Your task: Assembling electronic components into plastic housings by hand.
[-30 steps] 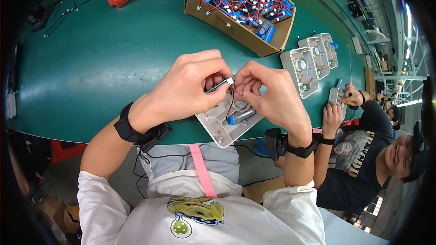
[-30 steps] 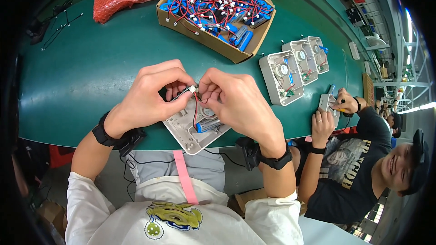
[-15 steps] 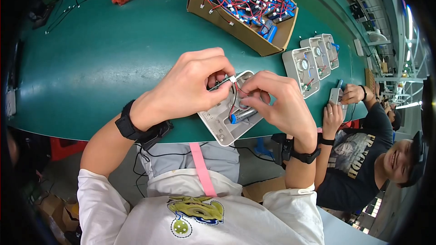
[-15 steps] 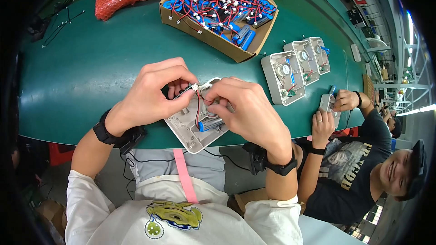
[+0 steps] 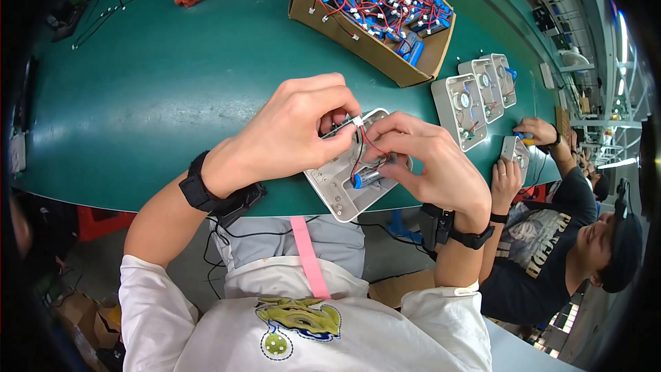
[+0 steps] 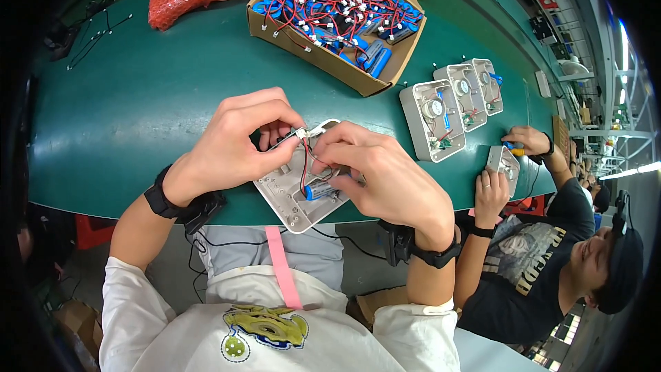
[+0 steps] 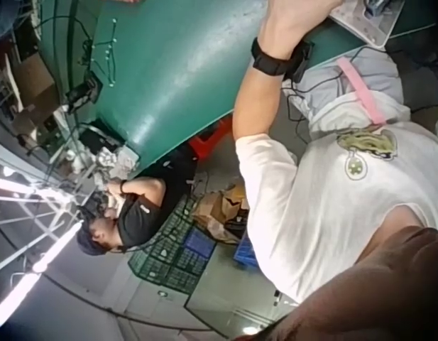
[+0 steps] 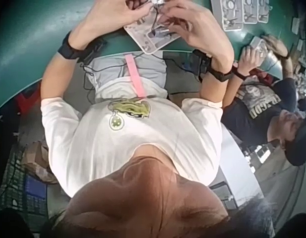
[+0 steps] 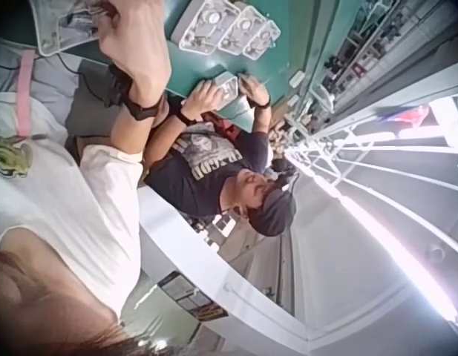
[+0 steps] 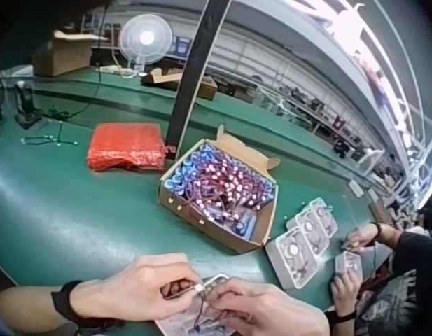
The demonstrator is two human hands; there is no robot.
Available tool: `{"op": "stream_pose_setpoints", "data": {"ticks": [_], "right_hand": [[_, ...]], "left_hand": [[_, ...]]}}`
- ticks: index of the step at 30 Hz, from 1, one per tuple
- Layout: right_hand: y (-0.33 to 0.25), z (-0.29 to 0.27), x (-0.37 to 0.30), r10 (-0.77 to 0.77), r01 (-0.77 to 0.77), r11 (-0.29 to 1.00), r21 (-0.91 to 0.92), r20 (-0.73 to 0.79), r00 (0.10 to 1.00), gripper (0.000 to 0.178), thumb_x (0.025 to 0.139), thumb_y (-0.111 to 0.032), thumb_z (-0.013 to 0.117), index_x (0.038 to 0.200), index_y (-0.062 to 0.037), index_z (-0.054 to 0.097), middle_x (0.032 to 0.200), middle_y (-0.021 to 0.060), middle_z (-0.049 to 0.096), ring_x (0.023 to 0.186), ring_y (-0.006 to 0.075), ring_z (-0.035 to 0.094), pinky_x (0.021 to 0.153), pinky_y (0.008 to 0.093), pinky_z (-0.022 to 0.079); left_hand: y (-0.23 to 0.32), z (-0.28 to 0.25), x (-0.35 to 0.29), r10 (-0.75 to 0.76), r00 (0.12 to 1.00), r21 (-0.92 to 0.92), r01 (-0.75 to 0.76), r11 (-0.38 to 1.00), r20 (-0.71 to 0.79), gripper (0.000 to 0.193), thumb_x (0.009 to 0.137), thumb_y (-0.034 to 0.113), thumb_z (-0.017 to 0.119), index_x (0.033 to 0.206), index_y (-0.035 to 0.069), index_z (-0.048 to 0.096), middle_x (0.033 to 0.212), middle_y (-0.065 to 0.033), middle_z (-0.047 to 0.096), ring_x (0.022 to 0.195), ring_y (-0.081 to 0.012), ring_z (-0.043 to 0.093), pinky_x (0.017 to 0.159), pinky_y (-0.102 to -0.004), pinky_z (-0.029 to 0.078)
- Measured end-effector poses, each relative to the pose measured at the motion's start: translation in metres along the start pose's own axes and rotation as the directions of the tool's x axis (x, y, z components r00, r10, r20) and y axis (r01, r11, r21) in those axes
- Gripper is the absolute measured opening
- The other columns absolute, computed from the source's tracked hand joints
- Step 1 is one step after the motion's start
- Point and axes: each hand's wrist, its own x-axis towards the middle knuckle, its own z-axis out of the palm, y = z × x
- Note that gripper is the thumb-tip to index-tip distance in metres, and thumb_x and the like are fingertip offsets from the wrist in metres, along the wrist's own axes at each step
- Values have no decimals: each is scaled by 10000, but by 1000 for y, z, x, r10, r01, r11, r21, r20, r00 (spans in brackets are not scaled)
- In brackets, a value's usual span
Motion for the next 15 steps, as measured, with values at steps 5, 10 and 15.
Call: {"op": "stream_pose_setpoints", "data": {"ticks": [5, 10, 15], "right_hand": [[4, 0, 3, -52, 52, 998, -28, 2, 999, 243, 755, 44, 852, 978, -26, 785, 1036, 48, 711, 877, 217, 693, 709, 318, 558], [19, 15, 10, -66, 58, 996, -64, -126, 990, 204, 770, 7, 853, 959, -27, 782, 993, 67, 701, 865, 247, 696, 721, 348, 564], [24, 19, 1, -113, 100, 993, -68, -226, 967, 197, 786, -11, 845, 969, -16, 772, 979, 96, 692, 856, 289, 700, 741, 377, 573]], "left_hand": [[1, -2, 1, -28, 1000, -21, 28, 999, 10, 102, 844, -6, 736, 926, -35, 684, 823, -101, 611, 659, -209, 604, 596, -344, 509], [2, -5, 2, -39, 999, 29, 38, 999, 35, 177, 834, -47, 750, 1009, -26, 736, 825, -56, 623, 660, -126, 597, 584, -269, 489], [13, -7, 8, -42, 993, 125, 28, 992, 114, 204, 833, -48, 745, 1034, -14, 755, 825, -49, 622, 684, -128, 604, 612, -271, 500]]}}
